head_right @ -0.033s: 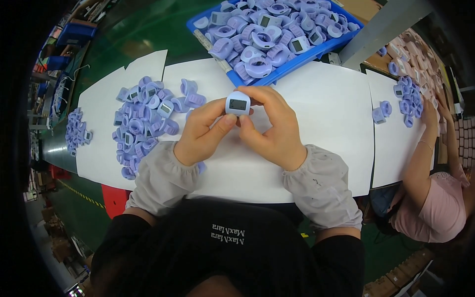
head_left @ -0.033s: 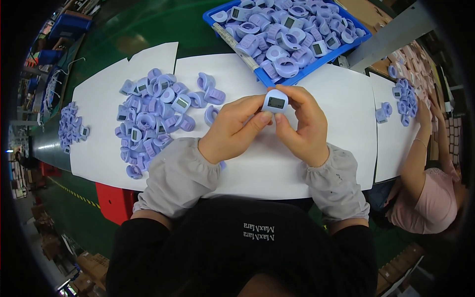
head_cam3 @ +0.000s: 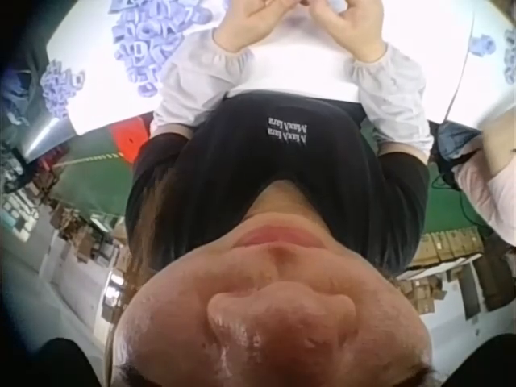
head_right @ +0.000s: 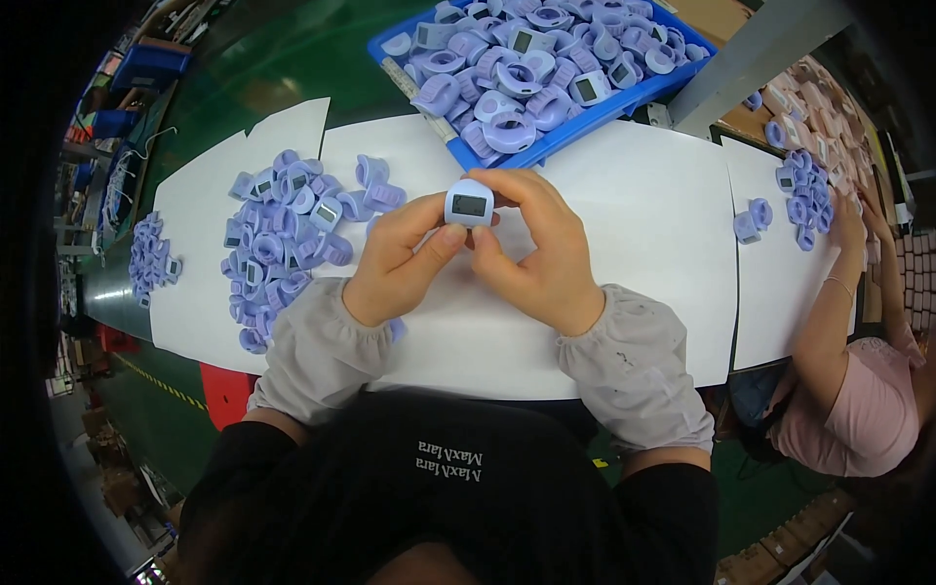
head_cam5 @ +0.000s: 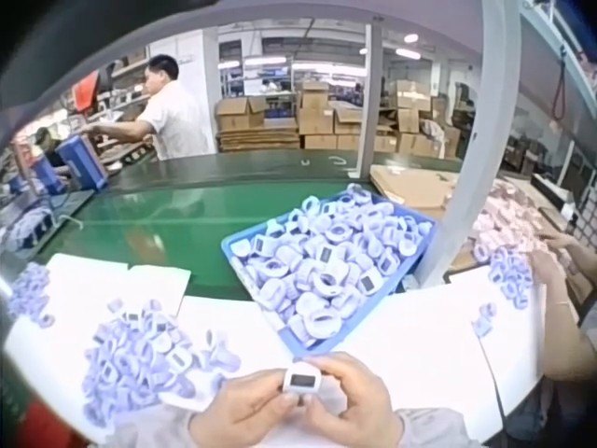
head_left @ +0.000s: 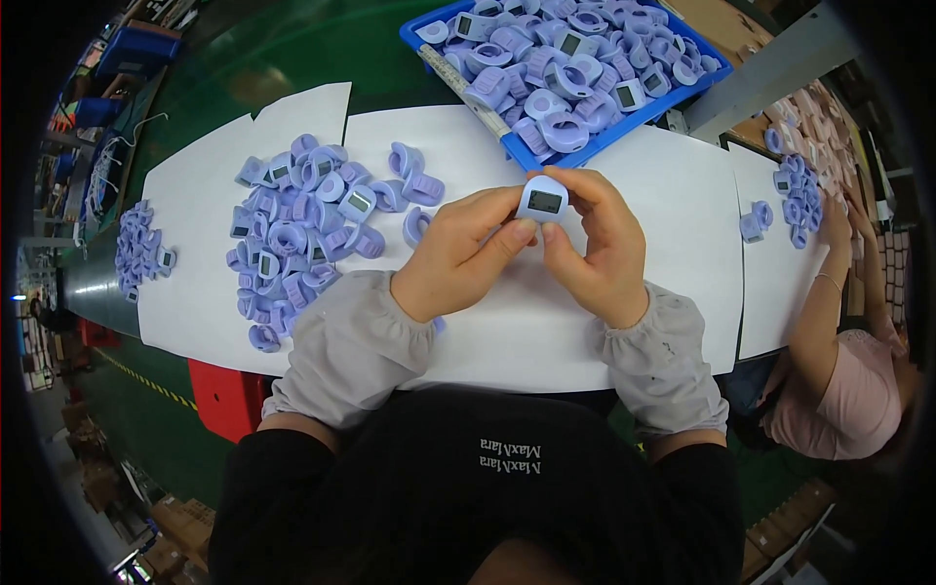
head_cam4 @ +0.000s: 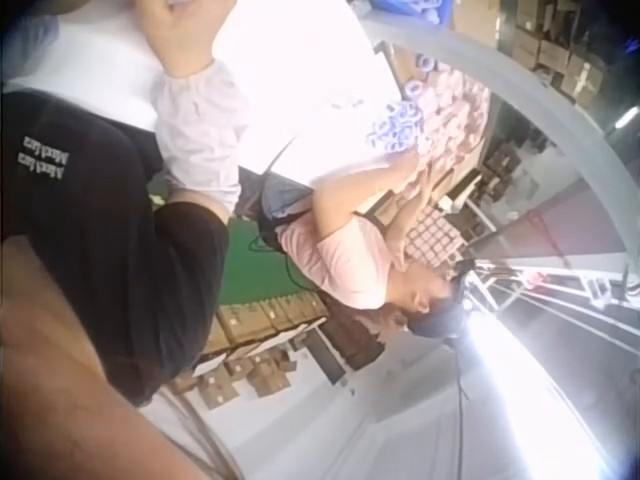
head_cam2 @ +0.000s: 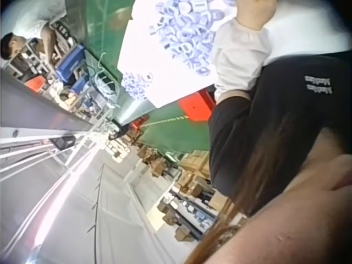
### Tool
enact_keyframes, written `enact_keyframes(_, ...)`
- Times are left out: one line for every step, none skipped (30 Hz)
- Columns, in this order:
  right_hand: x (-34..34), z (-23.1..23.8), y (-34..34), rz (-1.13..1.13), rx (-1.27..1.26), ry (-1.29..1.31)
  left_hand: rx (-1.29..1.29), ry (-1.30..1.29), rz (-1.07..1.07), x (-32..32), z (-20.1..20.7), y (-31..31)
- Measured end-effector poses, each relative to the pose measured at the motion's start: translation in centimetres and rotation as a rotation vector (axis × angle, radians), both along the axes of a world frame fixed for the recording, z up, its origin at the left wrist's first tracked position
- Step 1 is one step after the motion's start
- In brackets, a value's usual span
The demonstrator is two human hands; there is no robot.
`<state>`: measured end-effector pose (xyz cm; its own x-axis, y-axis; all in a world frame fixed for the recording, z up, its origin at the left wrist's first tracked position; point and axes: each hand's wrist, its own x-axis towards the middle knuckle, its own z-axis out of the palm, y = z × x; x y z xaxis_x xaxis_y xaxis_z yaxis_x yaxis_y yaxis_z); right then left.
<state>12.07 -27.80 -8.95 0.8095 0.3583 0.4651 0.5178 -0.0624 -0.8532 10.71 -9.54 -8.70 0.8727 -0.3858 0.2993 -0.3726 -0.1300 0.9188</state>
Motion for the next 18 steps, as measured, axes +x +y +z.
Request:
enact_keyframes(0.02,-0.01,0.00,-0.004,-0.007,-0.001,-0.010,0.007,0.002,0.01,-0.02,-0.03)
enact_keyframes(0.02,-0.02,0.02,-0.005,-0.007,0.000,-0.021,0.015,0.003,0.02,-0.03,-0.05)
enact_keyframes(0.00,-0.02,0.04,0.000,0.004,0.004,-0.020,0.015,0.003,0.04,-0.02,-0.04)
enact_keyframes(-0.03,-0.03,0.07,0.004,0.015,0.007,-0.012,0.007,-0.002,0.06,-0.01,0.00)
enact_keyframes(-0.05,-0.02,0.09,0.003,0.015,0.008,-0.003,-0.001,-0.006,0.07,0.02,0.03)
enact_keyframes(-0.06,-0.01,0.09,-0.003,0.008,-0.002,-0.003,-0.001,-0.007,0.06,0.10,0.04)
enact_keyframes(-0.07,0.00,0.10,-0.008,0.001,-0.011,-0.004,0.006,-0.011,0.04,0.19,0.04)
enact_keyframes(-0.07,0.02,0.10,-0.008,0.002,-0.011,-0.004,0.013,-0.014,0.02,0.23,0.04)
enact_keyframes(-0.05,0.05,0.10,-0.012,0.002,-0.013,-0.004,0.013,-0.014,0.02,0.16,-0.06)
enact_keyframes(-0.04,0.06,0.13,-0.015,0.002,-0.015,-0.033,0.003,0.005,0.02,0.02,-0.25)
enact_keyframes(-0.04,0.04,0.13,-0.014,0.002,-0.015,-0.061,-0.007,0.024,0.01,-0.05,-0.36)
enact_keyframes(-0.02,0.02,0.11,-0.015,-0.003,-0.017,-0.061,-0.007,0.025,0.01,-0.06,-0.38)
enact_keyframes(-0.01,0.00,0.07,-0.018,-0.009,-0.020,-0.064,-0.007,0.022,0.03,-0.07,-0.42)
enact_keyframes(0.01,-0.01,0.06,-0.019,-0.009,-0.019,-0.067,-0.007,0.019,0.05,-0.07,-0.44)
enact_keyframes(0.02,-0.03,0.04,-0.025,-0.018,-0.018,-0.067,-0.006,0.018,0.06,-0.06,-0.42)
enact_keyframes(0.04,-0.04,0.04,-0.030,-0.026,-0.017,-0.058,-0.007,0.018,0.06,-0.03,-0.38)
enact_keyframes(0.04,-0.05,0.05,-0.030,-0.026,-0.017,-0.050,-0.008,0.018,0.06,-0.02,-0.36)
enact_keyframes(0.05,-0.05,0.06,-0.027,-0.022,-0.020,-0.050,-0.008,0.018,0.07,-0.03,-0.36)
